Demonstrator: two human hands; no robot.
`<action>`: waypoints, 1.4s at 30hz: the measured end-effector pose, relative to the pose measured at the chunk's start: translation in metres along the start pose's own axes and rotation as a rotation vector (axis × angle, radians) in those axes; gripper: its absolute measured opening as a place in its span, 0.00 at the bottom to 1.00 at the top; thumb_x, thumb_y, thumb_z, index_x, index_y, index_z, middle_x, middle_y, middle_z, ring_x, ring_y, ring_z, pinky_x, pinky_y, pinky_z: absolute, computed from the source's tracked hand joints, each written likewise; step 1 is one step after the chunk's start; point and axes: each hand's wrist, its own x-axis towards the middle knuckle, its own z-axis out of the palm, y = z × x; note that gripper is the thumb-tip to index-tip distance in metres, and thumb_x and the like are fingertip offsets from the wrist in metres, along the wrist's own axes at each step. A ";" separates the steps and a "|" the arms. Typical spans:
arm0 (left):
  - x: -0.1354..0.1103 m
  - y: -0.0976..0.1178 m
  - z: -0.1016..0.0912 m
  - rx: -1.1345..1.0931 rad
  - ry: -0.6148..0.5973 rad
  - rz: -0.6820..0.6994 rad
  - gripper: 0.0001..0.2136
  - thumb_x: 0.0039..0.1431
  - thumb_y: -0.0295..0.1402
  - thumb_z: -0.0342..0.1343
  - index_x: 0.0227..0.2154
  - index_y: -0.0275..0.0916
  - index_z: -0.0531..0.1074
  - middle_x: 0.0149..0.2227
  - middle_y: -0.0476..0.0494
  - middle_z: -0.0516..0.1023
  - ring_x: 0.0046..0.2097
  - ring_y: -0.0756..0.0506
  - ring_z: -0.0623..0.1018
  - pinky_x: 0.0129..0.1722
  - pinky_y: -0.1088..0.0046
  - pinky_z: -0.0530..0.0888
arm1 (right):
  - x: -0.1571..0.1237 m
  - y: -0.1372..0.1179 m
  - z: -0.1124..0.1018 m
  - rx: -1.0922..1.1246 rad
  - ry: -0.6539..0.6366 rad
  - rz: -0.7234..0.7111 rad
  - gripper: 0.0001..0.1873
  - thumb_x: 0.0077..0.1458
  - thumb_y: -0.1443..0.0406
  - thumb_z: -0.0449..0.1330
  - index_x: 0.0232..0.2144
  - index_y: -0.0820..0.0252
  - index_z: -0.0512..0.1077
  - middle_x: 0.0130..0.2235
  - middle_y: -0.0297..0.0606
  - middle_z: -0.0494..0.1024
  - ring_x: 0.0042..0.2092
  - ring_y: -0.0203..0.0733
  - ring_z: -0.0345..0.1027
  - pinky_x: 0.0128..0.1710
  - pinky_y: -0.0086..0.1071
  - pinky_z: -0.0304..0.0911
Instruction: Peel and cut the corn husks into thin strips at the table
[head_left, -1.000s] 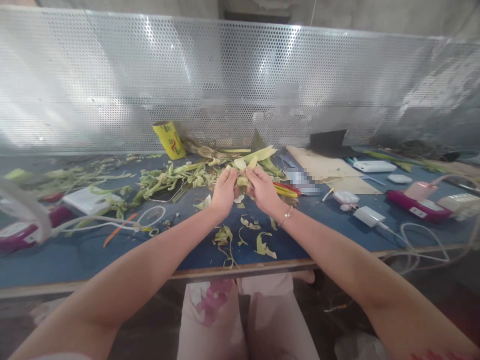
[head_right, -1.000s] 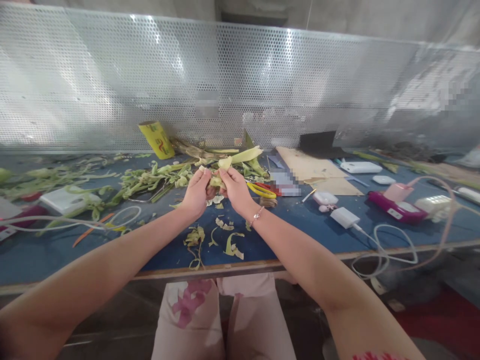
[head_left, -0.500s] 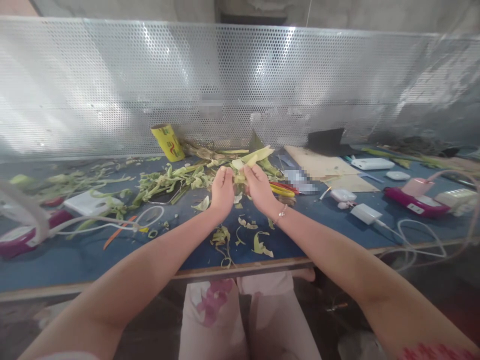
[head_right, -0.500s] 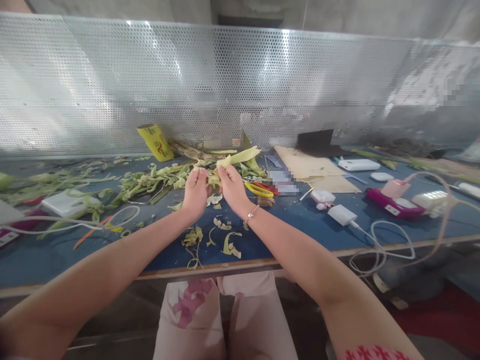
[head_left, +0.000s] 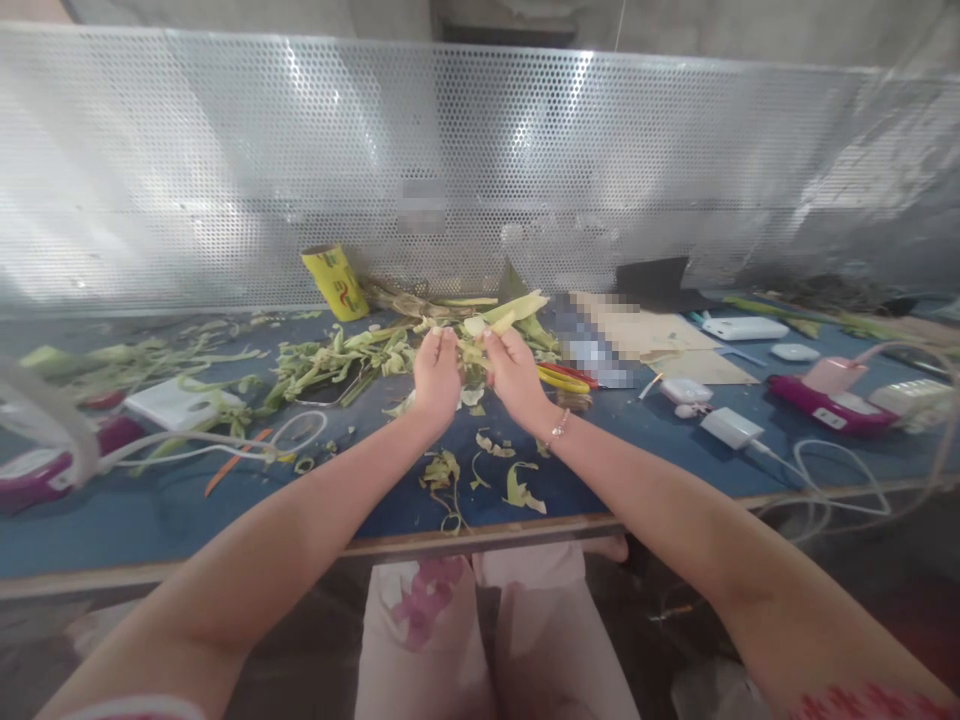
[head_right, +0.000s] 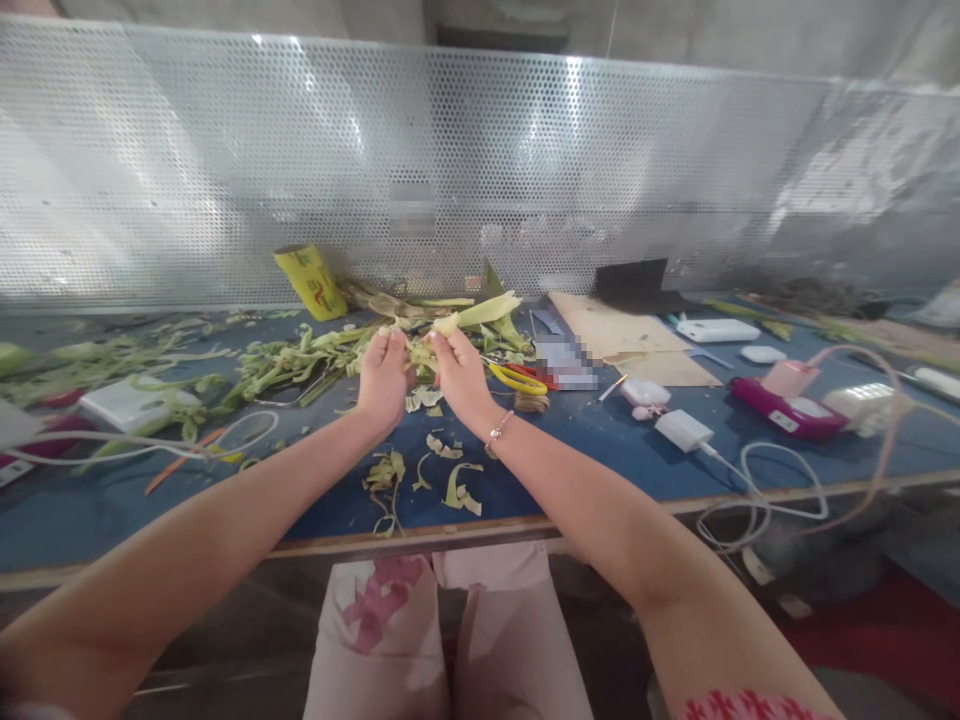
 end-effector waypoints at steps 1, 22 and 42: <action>0.000 0.000 0.000 0.011 0.004 0.011 0.18 0.52 0.49 0.53 0.23 0.40 0.55 0.20 0.55 0.50 0.18 0.56 0.53 0.16 0.77 0.54 | 0.000 0.000 0.000 0.004 0.003 -0.003 0.15 0.57 0.52 0.49 0.30 0.57 0.64 0.22 0.28 0.63 0.17 0.28 0.53 0.18 0.27 0.53; -0.003 0.022 -0.017 0.453 -0.141 0.275 0.07 0.54 0.34 0.54 0.23 0.39 0.67 0.18 0.53 0.60 0.23 0.52 0.60 0.28 0.75 0.58 | 0.006 0.004 -0.005 0.215 0.027 0.175 0.17 0.51 0.50 0.56 0.28 0.56 0.62 0.19 0.25 0.52 0.17 0.28 0.43 0.16 0.28 0.43; 0.018 0.005 -0.026 0.120 -0.511 -0.195 0.14 0.42 0.41 0.61 0.30 0.37 0.73 0.33 0.43 0.74 0.38 0.45 0.73 0.41 0.68 0.69 | 0.017 0.006 -0.035 -0.260 -0.198 -0.061 0.13 0.50 0.57 0.56 0.23 0.60 0.67 0.21 0.29 0.63 0.24 0.32 0.52 0.24 0.28 0.48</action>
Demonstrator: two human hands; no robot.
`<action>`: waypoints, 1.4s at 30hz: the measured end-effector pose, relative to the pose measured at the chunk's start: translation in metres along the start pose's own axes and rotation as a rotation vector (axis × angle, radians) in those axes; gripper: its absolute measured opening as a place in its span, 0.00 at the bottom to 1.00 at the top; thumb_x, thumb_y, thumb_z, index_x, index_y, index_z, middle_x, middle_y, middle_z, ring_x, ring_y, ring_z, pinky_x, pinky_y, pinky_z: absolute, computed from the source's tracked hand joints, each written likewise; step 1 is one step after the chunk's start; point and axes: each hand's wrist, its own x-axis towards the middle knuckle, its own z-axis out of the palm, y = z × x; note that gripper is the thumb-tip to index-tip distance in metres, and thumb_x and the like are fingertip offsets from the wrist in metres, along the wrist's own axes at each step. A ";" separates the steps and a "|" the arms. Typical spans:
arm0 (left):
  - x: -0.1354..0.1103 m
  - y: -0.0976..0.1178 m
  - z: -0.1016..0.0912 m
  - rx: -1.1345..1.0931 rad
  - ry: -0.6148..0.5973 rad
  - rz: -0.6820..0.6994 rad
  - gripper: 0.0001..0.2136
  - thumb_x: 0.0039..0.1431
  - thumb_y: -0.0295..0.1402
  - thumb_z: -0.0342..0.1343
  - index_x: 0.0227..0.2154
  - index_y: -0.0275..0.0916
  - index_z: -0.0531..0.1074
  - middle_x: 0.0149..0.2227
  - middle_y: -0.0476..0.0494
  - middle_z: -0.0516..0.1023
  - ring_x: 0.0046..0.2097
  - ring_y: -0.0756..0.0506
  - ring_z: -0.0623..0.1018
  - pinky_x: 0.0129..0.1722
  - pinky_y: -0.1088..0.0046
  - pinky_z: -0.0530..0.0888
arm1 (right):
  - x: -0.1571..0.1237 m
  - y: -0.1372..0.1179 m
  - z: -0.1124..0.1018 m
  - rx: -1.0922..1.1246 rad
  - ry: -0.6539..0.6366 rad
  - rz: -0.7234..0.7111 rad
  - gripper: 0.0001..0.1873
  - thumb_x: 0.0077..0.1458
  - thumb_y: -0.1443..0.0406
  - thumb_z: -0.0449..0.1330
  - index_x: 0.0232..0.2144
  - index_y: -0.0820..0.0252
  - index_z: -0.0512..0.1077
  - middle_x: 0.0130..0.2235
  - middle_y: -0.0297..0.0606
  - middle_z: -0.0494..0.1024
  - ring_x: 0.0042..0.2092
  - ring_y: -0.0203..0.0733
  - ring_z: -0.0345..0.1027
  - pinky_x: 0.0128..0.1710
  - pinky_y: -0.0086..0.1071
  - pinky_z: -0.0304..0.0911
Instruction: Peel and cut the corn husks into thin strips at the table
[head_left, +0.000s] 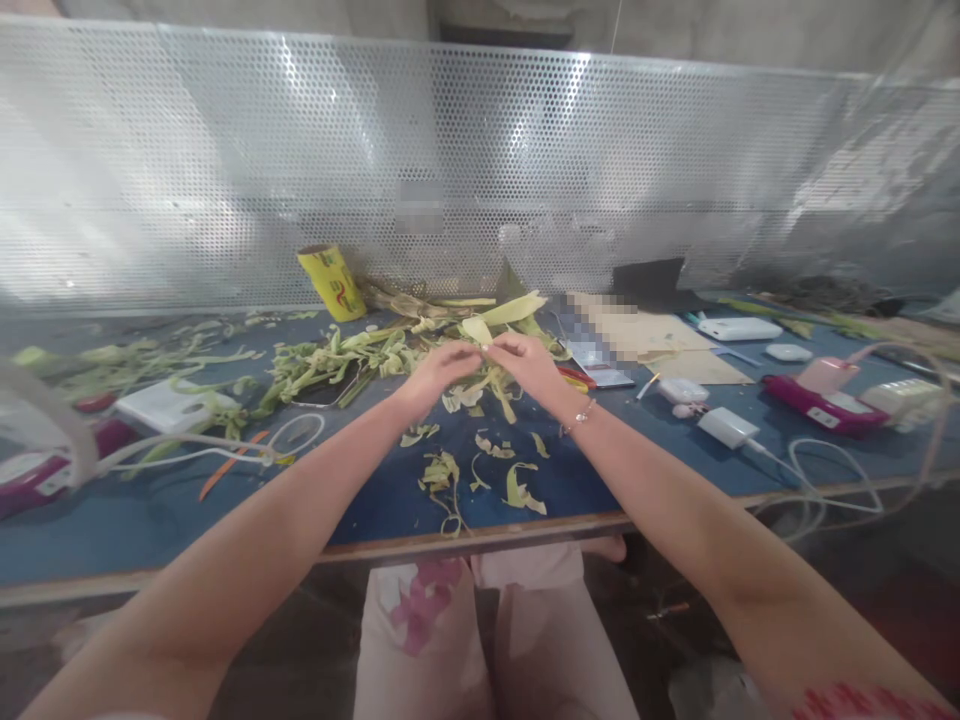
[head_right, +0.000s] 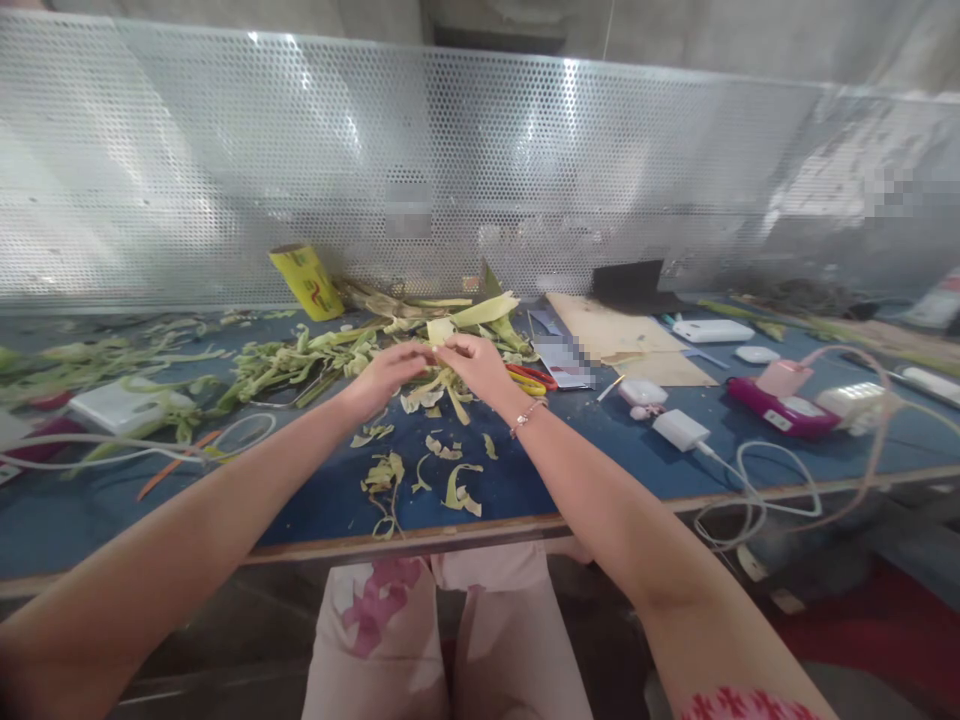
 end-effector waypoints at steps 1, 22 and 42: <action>0.000 -0.001 0.001 0.056 -0.064 -0.004 0.16 0.40 0.38 0.63 0.33 0.37 0.74 0.35 0.43 0.75 0.39 0.45 0.73 0.43 0.68 0.68 | -0.001 0.000 0.000 -0.020 -0.018 -0.002 0.13 0.50 0.57 0.56 0.24 0.60 0.68 0.21 0.30 0.64 0.24 0.32 0.53 0.25 0.28 0.49; 0.000 -0.011 0.008 -0.118 0.022 0.003 0.09 0.49 0.36 0.56 0.32 0.39 0.65 0.28 0.51 0.67 0.30 0.51 0.68 0.34 0.73 0.65 | -0.013 -0.010 0.010 -0.320 -0.178 -0.192 0.04 0.53 0.68 0.50 0.27 0.58 0.61 0.27 0.34 0.69 0.29 0.37 0.62 0.32 0.31 0.56; -0.004 0.001 0.017 -0.456 0.007 -0.214 0.08 0.56 0.33 0.49 0.23 0.38 0.62 0.17 0.54 0.58 0.19 0.54 0.59 0.22 0.76 0.57 | -0.017 -0.014 0.010 -0.389 -0.151 -0.215 0.07 0.56 0.64 0.48 0.27 0.57 0.59 0.22 0.29 0.62 0.24 0.35 0.56 0.27 0.28 0.48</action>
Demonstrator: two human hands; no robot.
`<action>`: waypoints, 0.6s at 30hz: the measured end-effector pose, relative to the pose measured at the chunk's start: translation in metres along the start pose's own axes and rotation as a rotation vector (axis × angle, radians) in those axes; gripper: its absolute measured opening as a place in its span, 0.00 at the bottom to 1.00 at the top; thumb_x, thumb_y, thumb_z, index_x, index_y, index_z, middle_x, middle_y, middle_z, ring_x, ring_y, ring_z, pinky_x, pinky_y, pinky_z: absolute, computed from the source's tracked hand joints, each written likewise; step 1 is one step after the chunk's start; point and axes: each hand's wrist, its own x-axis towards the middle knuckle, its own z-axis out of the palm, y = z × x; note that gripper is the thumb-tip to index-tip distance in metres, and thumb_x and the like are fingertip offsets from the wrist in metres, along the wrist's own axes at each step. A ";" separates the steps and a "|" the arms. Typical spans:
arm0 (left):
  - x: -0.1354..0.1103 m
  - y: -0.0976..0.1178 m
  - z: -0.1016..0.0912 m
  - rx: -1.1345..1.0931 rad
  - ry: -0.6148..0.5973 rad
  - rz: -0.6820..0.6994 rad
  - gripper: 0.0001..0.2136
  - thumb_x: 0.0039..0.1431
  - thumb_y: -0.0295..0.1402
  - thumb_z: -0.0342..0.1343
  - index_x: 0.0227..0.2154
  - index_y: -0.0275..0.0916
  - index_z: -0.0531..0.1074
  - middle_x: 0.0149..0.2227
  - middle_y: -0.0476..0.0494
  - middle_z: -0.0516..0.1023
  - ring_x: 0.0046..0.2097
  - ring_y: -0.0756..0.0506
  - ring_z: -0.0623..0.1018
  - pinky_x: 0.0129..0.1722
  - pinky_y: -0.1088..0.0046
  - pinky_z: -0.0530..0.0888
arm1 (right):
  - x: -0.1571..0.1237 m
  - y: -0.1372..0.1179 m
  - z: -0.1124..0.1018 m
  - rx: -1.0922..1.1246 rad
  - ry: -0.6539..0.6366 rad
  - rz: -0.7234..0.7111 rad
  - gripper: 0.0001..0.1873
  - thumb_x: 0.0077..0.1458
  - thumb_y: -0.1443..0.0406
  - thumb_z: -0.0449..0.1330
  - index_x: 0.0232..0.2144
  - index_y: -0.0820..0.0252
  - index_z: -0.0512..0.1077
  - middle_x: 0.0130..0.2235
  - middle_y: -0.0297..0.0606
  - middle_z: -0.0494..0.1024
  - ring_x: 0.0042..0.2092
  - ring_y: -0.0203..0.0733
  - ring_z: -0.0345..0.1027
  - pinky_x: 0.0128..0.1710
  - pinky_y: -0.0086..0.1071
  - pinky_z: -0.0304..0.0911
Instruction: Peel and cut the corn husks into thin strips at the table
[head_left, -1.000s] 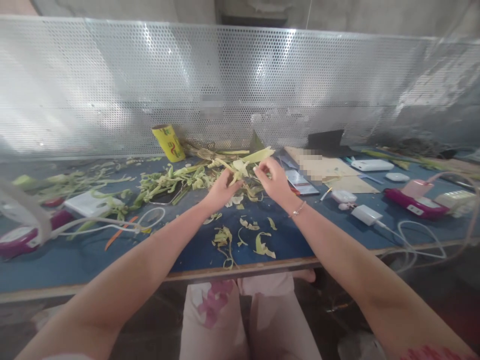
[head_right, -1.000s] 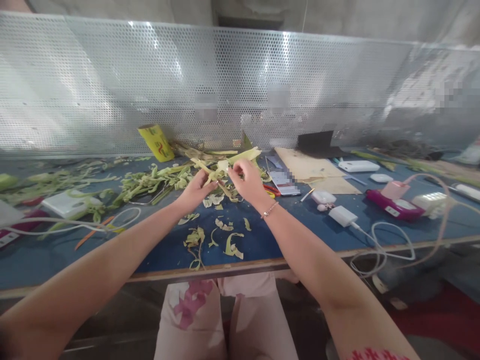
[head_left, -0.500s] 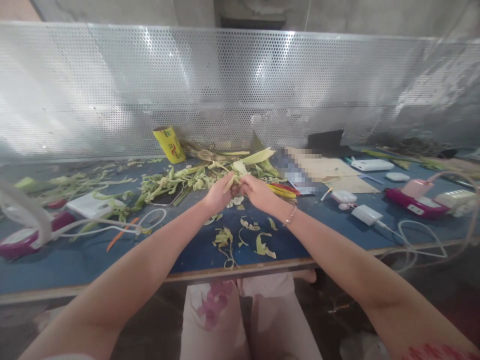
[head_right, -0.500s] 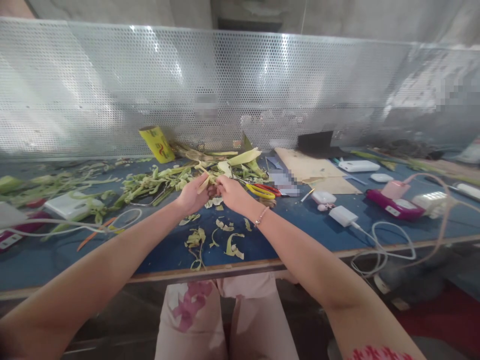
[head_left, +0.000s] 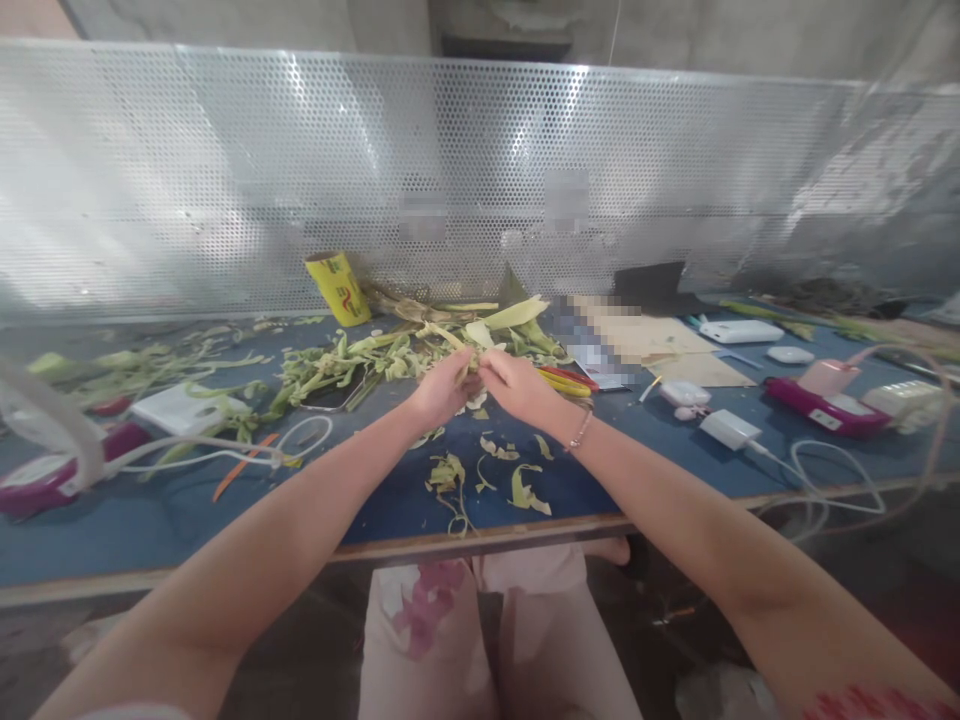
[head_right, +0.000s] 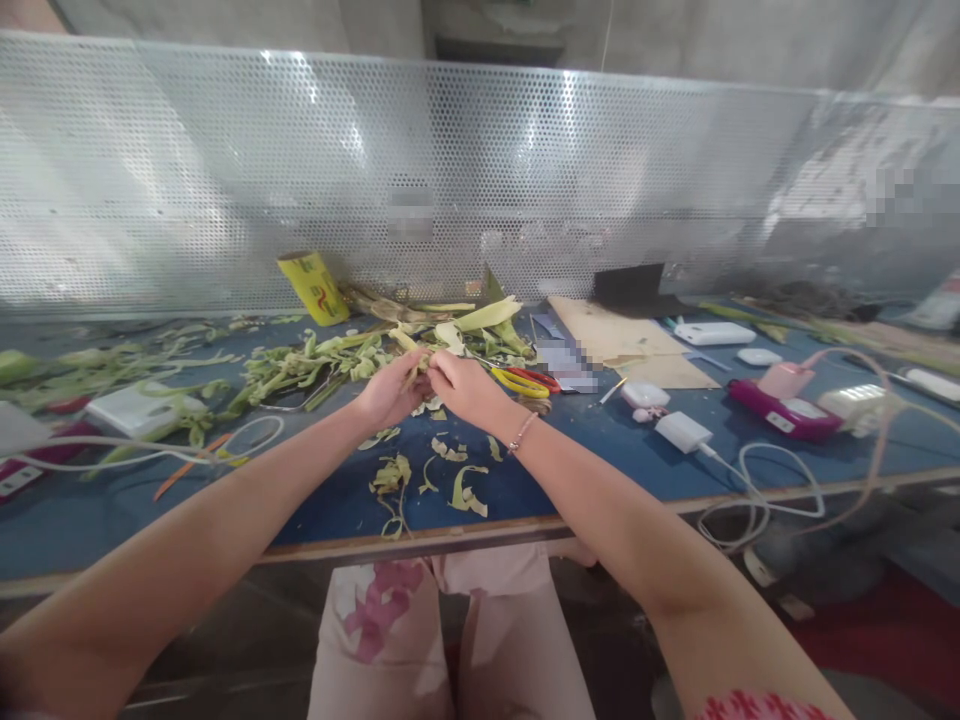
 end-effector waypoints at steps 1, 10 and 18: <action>0.000 0.000 0.000 -0.002 -0.015 -0.009 0.09 0.57 0.33 0.48 0.23 0.38 0.62 0.17 0.54 0.57 0.19 0.54 0.58 0.22 0.77 0.57 | 0.000 0.000 -0.001 0.003 -0.013 0.002 0.07 0.56 0.64 0.48 0.26 0.57 0.59 0.21 0.29 0.62 0.24 0.34 0.56 0.26 0.28 0.47; -0.002 0.000 0.001 -0.026 -0.027 -0.038 0.09 0.58 0.31 0.46 0.23 0.36 0.62 0.17 0.54 0.56 0.18 0.55 0.57 0.21 0.79 0.57 | 0.000 -0.003 -0.009 0.042 -0.081 0.057 0.09 0.55 0.62 0.49 0.24 0.58 0.58 0.20 0.27 0.58 0.23 0.32 0.52 0.25 0.26 0.47; 0.004 0.002 -0.006 0.034 0.001 0.095 0.07 0.54 0.31 0.50 0.22 0.35 0.64 0.20 0.51 0.65 0.23 0.54 0.65 0.25 0.78 0.63 | 0.001 0.010 -0.017 -0.033 -0.064 -0.076 0.09 0.56 0.60 0.52 0.28 0.59 0.62 0.26 0.32 0.66 0.29 0.36 0.58 0.32 0.30 0.53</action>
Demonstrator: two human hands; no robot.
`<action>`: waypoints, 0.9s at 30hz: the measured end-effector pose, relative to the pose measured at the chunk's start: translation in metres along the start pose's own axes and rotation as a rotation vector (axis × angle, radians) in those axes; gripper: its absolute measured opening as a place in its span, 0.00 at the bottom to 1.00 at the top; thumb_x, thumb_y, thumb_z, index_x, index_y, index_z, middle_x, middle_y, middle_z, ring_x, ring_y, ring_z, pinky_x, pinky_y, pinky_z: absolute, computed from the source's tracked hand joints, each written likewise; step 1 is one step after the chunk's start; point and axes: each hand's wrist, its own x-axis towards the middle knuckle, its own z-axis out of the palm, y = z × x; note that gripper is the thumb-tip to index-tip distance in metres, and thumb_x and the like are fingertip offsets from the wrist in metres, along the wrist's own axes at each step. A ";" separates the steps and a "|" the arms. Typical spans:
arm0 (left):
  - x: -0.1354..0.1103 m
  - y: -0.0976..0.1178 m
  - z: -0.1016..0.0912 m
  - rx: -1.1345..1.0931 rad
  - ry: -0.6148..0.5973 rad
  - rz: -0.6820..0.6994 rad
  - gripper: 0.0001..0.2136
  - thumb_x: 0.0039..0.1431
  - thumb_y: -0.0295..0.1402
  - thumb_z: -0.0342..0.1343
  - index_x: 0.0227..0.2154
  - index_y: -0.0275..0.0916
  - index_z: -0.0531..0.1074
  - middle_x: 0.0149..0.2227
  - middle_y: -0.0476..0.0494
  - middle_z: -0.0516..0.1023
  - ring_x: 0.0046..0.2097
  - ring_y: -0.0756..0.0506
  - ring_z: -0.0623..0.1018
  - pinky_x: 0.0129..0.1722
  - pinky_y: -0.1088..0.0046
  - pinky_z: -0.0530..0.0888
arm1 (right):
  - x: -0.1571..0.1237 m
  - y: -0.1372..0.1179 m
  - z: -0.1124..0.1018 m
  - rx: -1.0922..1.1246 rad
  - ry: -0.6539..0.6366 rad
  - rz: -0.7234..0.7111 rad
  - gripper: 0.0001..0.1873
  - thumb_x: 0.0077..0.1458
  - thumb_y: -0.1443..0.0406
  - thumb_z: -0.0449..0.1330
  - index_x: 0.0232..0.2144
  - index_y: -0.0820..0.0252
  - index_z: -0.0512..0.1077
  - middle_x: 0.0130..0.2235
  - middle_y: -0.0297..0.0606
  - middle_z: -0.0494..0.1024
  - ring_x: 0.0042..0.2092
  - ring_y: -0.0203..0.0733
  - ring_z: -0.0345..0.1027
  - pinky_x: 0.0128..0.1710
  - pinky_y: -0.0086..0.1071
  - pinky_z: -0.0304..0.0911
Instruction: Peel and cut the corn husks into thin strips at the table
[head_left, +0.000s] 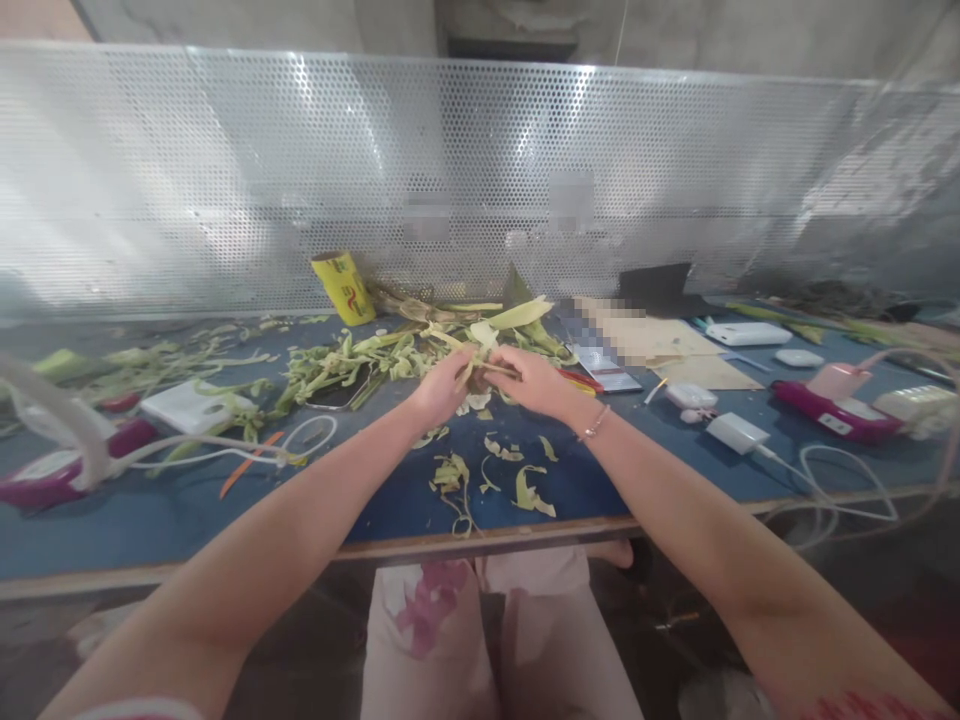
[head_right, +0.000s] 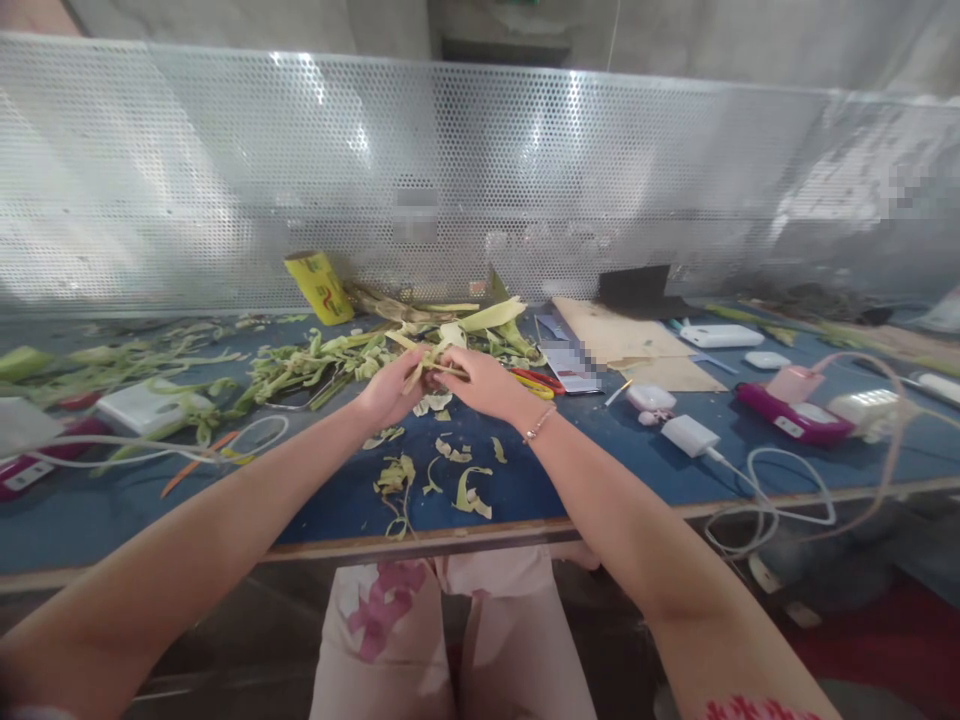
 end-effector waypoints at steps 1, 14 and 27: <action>0.000 0.002 -0.002 0.013 -0.001 0.003 0.07 0.53 0.32 0.51 0.22 0.35 0.64 0.20 0.51 0.64 0.23 0.54 0.64 0.25 0.78 0.63 | -0.001 0.003 -0.003 -0.041 0.053 -0.053 0.08 0.55 0.60 0.53 0.28 0.59 0.63 0.28 0.34 0.67 0.32 0.38 0.59 0.35 0.32 0.55; -0.004 0.006 -0.005 0.254 -0.036 -0.119 0.13 0.45 0.41 0.54 0.19 0.35 0.65 0.16 0.50 0.63 0.18 0.55 0.61 0.17 0.79 0.54 | -0.004 -0.011 0.005 -0.134 0.001 -0.041 0.04 0.57 0.66 0.51 0.35 0.60 0.60 0.37 0.41 0.68 0.40 0.41 0.63 0.40 0.34 0.59; -0.003 0.014 -0.011 0.184 -0.032 -0.125 0.07 0.44 0.34 0.48 0.19 0.35 0.62 0.15 0.50 0.60 0.16 0.56 0.57 0.16 0.80 0.48 | -0.004 -0.011 0.006 -0.260 -0.125 -0.109 0.08 0.61 0.67 0.45 0.32 0.60 0.61 0.33 0.40 0.70 0.35 0.40 0.63 0.36 0.32 0.55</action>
